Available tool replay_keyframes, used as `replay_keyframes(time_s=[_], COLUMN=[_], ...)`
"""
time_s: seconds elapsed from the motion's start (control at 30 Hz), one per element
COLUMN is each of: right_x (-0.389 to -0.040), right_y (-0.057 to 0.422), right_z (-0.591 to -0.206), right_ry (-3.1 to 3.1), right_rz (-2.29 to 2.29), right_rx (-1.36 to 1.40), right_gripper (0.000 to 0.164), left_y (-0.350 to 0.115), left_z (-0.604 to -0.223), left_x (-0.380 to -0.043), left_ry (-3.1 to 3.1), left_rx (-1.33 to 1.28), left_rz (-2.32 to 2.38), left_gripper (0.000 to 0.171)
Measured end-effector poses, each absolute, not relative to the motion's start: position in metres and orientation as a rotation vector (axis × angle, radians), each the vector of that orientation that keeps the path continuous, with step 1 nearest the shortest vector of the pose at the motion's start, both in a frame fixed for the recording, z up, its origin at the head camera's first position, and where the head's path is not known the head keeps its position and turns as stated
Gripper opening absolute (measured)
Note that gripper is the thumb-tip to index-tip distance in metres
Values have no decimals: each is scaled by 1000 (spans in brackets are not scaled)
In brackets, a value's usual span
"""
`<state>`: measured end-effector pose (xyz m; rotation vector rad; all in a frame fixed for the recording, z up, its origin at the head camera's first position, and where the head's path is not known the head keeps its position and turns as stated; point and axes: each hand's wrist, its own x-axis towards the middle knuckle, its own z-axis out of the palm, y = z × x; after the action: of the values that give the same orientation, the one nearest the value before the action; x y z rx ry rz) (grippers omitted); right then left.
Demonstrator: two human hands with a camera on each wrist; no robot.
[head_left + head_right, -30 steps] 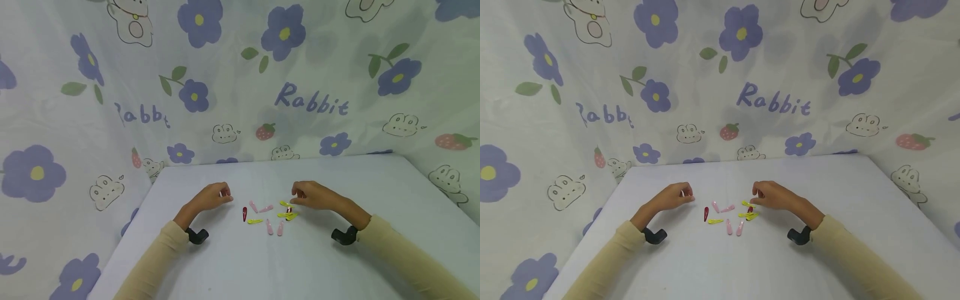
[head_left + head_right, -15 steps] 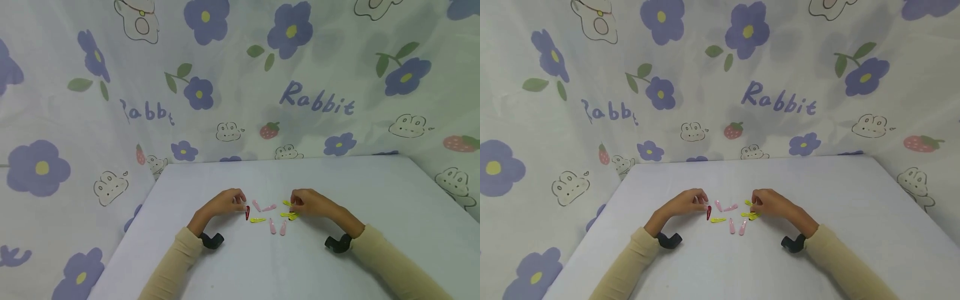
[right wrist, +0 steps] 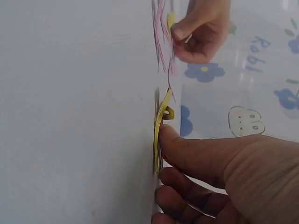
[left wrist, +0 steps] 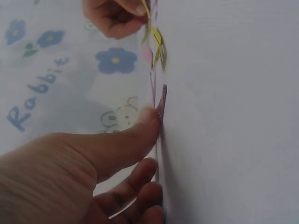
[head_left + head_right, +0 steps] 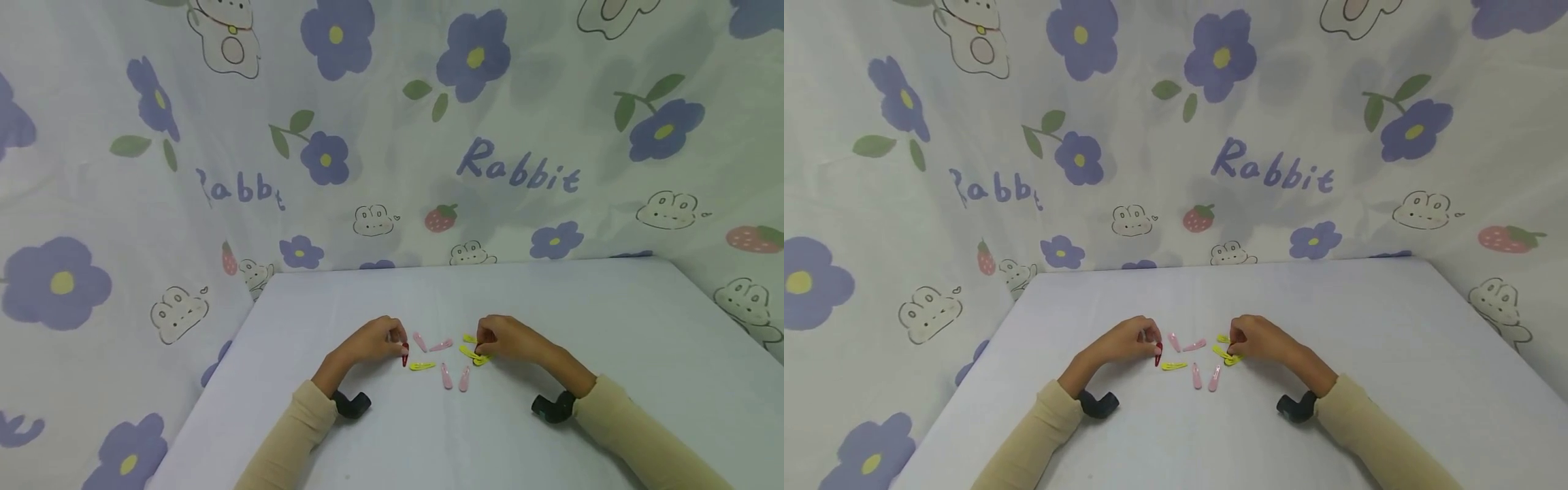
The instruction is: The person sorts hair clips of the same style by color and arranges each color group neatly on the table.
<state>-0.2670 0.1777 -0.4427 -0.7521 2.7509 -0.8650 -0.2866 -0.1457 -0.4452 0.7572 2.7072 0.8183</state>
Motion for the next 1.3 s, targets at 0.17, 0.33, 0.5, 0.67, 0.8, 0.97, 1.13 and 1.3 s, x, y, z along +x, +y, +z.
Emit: replay_keyframes(time_s=[0.17, 0.33, 0.5, 0.67, 0.8, 0.97, 1.13, 1.3], right_x=[-268, -268, -267, -266, -266, -268, -270, -271], right_y=[179, 180, 178, 178, 179, 183, 185, 188], right_z=[-440, -439, -440, -438, -434, -431, -430, -423], right_ry=[2754, 2753, 2739, 2729, 2691, 2651, 2619, 2599], right_rz=[-857, -871, -866, -853, -877, -876, -864, -854], right_rx=[-709, -710, -678, -659, -665, -677, -702, -720], right_gripper=[14, 16, 17, 18, 18, 19, 18, 15], left_y=[-143, -140, -140, -140, -141, -140, -139, -139], left_z=[-443, -442, -445, -447, -446, -445, -445, -444], left_x=[-286, -287, -286, -285, -283, -282, -282, -283], left_ry=[2732, 2723, 2720, 2719, 2709, 2684, 2662, 2637], left_rx=[763, 752, 737, 720, 712, 698, 677, 654], left_rz=[831, 827, 805, 784, 810, 852, 900, 952], left_gripper=[12, 13, 13, 13, 12, 12, 14, 12])
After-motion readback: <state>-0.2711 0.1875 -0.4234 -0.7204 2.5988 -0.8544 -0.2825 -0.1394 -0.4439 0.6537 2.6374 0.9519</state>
